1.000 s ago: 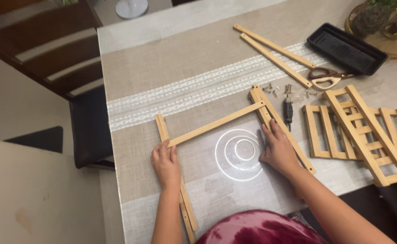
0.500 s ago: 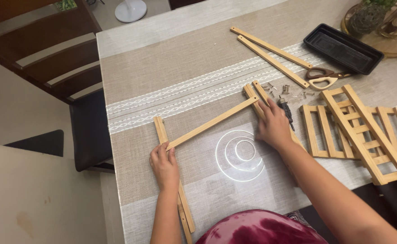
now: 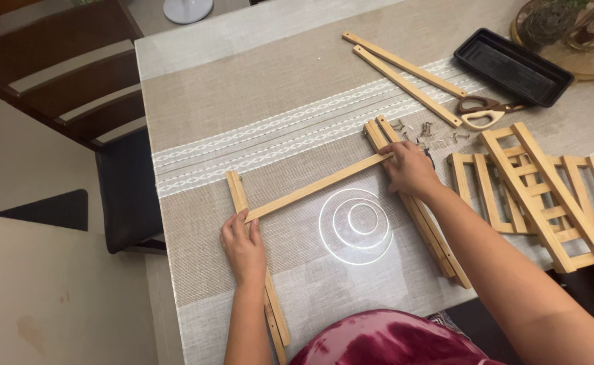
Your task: The person assembles a wooden frame by aligning multiple wooden slats and inserting screws into pre-drilled holes. They use a manual screwdriver to tighten the screws and secure the frame components together on a table.
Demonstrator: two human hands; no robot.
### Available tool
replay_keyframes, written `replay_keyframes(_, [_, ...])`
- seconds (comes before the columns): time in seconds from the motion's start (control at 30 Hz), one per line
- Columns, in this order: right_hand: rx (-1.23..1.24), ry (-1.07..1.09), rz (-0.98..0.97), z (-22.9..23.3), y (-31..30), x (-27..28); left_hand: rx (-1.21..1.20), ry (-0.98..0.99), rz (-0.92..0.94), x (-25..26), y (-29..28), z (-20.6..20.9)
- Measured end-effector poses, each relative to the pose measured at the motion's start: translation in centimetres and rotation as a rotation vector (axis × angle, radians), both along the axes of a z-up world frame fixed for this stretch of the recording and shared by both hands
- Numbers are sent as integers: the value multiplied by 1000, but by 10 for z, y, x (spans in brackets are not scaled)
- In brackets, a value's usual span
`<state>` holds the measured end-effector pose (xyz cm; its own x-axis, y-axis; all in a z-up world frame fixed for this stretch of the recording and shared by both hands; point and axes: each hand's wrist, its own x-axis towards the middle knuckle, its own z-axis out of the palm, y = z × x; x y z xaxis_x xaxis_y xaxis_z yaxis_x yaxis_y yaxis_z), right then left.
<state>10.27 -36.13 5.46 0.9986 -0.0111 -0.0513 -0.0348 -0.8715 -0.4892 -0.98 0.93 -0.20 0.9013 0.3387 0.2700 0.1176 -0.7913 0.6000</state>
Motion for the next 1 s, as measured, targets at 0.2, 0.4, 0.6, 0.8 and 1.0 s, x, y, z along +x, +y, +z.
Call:
replay_keyframes(0.2, [101,-51,-19,9,4,-10,-10,40,1,-1,-1,7])
replay_keyframes(0.4, [325,-137,-77,-14,7,-14,-49,-7,11,2,-1,0])
replay_keyframes(0.6, [444,-279,-107,-37,13,-15,-82,-172,2,3,-3,-10])
replay_keyframes(0.8, [345,-365,-41,-38,12,-21,-181,-64,38,3,-6,1])
replay_keyframes(1.0, [218,-417,-28,-47,9,-19,-181,130,112,6,-7,16])
